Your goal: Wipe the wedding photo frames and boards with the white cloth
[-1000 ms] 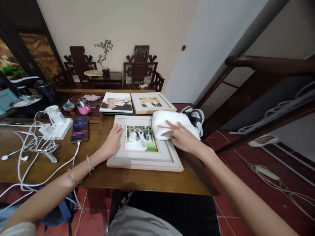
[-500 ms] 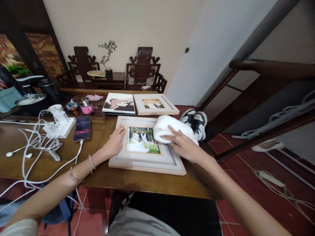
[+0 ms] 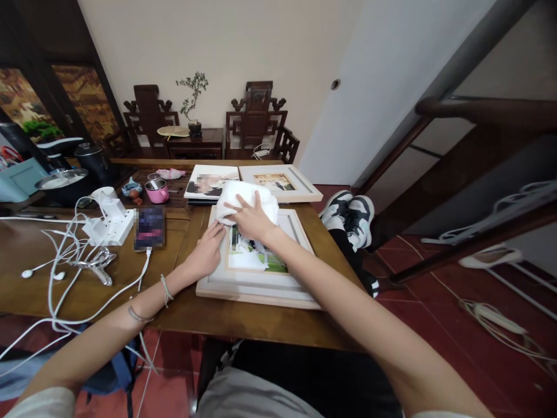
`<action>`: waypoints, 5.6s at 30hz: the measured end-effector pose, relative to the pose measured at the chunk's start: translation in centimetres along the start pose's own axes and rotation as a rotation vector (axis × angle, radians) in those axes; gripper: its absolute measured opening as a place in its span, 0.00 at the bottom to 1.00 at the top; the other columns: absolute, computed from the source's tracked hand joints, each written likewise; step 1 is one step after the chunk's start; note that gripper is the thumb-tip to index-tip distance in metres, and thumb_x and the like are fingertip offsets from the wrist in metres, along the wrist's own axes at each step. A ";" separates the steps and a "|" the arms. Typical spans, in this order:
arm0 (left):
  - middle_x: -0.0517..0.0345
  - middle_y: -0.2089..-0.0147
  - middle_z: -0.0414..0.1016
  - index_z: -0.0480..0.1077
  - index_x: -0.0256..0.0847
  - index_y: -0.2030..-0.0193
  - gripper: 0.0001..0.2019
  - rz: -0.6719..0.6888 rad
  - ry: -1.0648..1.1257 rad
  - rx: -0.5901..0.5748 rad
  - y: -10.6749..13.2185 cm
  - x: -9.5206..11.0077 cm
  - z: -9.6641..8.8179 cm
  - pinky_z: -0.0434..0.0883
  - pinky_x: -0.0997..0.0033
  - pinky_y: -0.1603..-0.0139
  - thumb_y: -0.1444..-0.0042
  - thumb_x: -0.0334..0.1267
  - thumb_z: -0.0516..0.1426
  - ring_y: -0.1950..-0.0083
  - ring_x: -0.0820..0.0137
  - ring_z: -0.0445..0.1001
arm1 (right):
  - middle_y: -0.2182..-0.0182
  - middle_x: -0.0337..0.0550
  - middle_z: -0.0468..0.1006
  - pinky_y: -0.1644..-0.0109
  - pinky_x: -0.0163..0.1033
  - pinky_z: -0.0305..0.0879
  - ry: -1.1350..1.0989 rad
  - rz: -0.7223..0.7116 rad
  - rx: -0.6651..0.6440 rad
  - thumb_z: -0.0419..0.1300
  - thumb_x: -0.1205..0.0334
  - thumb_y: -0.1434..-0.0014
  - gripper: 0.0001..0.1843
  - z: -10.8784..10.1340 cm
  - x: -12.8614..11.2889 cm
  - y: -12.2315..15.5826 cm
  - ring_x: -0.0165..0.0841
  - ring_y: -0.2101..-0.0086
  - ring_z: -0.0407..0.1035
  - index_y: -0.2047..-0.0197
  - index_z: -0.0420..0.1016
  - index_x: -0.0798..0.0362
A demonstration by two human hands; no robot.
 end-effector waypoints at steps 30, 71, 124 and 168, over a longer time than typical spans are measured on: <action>0.43 0.32 0.59 0.61 0.34 0.37 0.29 -0.021 0.080 0.090 0.4 0.1 -0.1 0.51 0.45 0.30 0.47 0.21 0.45 0.28 0.60 0.50 | 0.32 0.47 0.53 0.36 0.56 0.55 -0.112 0.238 -0.028 0.47 0.82 0.52 0.40 -1.5 6.6 11.6 0.47 0.34 0.46 0.37 0.65 0.51; 0.44 0.31 0.57 0.63 0.33 0.38 0.28 -0.089 0.048 0.039 0.0 0.8 0.0 0.53 0.47 0.30 0.45 0.20 0.43 0.28 0.62 0.51 | 0.34 0.54 0.58 0.34 0.55 0.53 -0.218 -0.200 -0.071 0.50 0.83 0.51 0.34 -3.3 -5.0 16.8 0.45 0.34 0.47 0.42 0.70 0.55; 0.44 0.31 0.57 0.60 0.34 0.35 0.31 -0.015 0.069 0.018 0.0 0.2 0.2 0.51 0.47 0.30 0.48 0.21 0.45 0.28 0.61 0.51 | 0.38 0.60 0.64 0.39 0.56 0.59 -0.073 0.178 -0.164 0.47 0.81 0.50 0.38 -2.1 1.0 14.2 0.51 0.39 0.57 0.35 0.63 0.58; 0.40 0.32 0.58 0.61 0.32 0.38 0.21 -0.043 0.022 0.059 0.0 1.0 -0.1 0.55 0.47 0.31 0.35 0.34 0.42 0.29 0.59 0.53 | 0.36 0.50 0.63 0.35 0.58 0.53 -0.321 -0.057 -0.286 0.48 0.83 0.51 0.39 -3.7 -5.3 14.8 0.46 0.36 0.52 0.37 0.66 0.50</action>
Point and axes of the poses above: each hand's wrist, its own y-axis away from the middle knuckle, its own z-axis out of the palm, x = y × z, the point moved 6 cm from there along -y, towards the middle knuckle
